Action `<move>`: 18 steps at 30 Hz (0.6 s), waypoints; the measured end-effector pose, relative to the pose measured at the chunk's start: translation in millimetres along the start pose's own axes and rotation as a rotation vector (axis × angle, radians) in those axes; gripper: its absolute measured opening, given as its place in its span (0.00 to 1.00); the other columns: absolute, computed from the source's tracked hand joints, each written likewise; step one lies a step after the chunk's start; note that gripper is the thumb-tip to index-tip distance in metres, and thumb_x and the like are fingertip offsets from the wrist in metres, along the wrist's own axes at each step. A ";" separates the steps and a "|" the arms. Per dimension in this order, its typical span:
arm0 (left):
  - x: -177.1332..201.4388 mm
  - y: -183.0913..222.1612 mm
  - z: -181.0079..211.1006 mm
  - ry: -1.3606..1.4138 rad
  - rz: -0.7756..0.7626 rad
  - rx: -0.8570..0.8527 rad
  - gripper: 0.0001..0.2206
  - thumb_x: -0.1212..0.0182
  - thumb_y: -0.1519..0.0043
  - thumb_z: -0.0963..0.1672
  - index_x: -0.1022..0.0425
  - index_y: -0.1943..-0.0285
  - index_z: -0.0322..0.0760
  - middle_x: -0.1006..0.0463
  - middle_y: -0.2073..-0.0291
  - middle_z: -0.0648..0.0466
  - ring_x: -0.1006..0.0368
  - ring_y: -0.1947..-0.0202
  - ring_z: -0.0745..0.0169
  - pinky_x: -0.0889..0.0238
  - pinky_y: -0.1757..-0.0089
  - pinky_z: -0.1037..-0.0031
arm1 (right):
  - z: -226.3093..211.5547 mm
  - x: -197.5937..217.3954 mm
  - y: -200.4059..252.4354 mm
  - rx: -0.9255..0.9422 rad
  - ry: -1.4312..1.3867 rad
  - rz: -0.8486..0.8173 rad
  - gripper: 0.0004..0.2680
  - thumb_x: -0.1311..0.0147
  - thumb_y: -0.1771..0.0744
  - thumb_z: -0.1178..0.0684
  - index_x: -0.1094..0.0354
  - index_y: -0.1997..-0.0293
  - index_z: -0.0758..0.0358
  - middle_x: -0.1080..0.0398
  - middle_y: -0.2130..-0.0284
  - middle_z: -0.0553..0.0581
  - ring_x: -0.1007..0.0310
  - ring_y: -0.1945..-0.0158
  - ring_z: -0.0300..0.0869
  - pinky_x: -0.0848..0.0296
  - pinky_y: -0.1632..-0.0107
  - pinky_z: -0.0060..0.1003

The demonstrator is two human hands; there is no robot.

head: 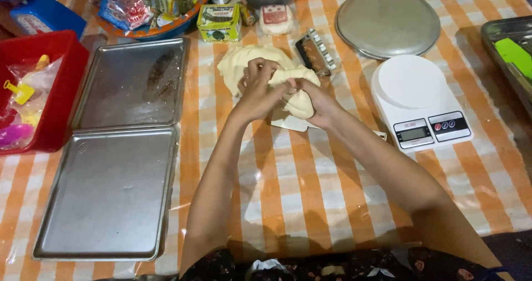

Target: Kneading a large batch of dough, portioning it into smaller pieces by weight using a digital scale, rolling the pieces flat, and cutting them into shapes.

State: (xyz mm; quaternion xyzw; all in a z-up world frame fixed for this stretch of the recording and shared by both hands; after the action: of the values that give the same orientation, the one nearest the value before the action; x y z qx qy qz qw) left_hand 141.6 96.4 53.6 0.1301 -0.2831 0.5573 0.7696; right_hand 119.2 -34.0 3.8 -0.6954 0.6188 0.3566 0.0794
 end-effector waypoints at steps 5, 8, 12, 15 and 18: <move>7.1 15.5 55.5 0.557 0.159 -0.053 0.25 0.46 0.33 0.45 0.46 0.27 0.39 0.43 0.35 0.34 0.33 0.42 0.35 0.35 0.49 0.49 | -26.0 -14.1 35.4 0.249 0.155 0.112 0.13 0.32 0.39 0.57 0.28 0.53 0.66 0.23 0.68 0.58 0.20 0.65 0.47 0.19 0.62 0.49; -1.9 14.1 47.2 0.723 0.171 0.063 0.20 0.44 0.34 0.48 0.31 0.31 0.49 0.32 0.38 0.41 0.28 0.45 0.51 0.29 0.51 0.61 | -39.1 -34.6 64.4 0.400 0.489 -0.015 0.18 0.41 0.35 0.49 0.39 0.40 0.59 0.33 0.51 0.65 0.32 0.47 0.54 0.32 0.46 0.54; -16.3 27.3 54.7 1.067 0.112 0.510 0.35 0.34 0.54 0.51 0.28 0.33 0.40 0.27 0.34 0.47 0.33 0.34 0.56 0.36 0.44 0.69 | -58.9 -46.1 63.2 0.847 1.305 -0.111 0.20 0.62 0.27 0.38 0.49 0.26 0.53 0.77 0.23 0.60 0.79 0.19 0.54 0.70 0.23 0.62; -46.0 11.4 17.7 1.225 0.092 0.499 0.14 0.36 0.47 0.50 0.22 0.55 0.44 0.21 0.63 0.51 0.25 0.59 0.53 0.31 0.60 0.64 | -71.4 -46.5 69.9 0.606 1.548 -0.058 0.27 0.73 0.29 0.27 0.77 0.21 0.36 0.87 0.23 0.52 0.74 0.17 0.58 0.73 0.29 0.74; -58.3 9.7 -2.7 1.384 0.143 0.608 0.13 0.36 0.49 0.51 0.25 0.64 0.40 0.23 0.76 0.50 0.27 0.76 0.52 0.32 0.72 0.62 | -102.1 -39.4 88.1 0.579 1.559 0.025 0.34 0.71 0.33 0.23 0.74 0.21 0.50 0.75 0.23 0.66 0.77 0.22 0.67 0.66 0.32 0.78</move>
State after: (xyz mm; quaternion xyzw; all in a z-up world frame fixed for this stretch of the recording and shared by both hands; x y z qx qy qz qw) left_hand 120.6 55.4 16.5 -0.0614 0.4226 0.6140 0.6638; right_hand 79.7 -78.1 131.3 -0.6881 0.5713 -0.4001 -0.2002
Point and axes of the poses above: each hand's wrist, its own y-axis away from the middle knuckle, its own x-axis out of the back of the hand, z = x × y, the point moved 7 cm from there along -y, towards the middle knuckle
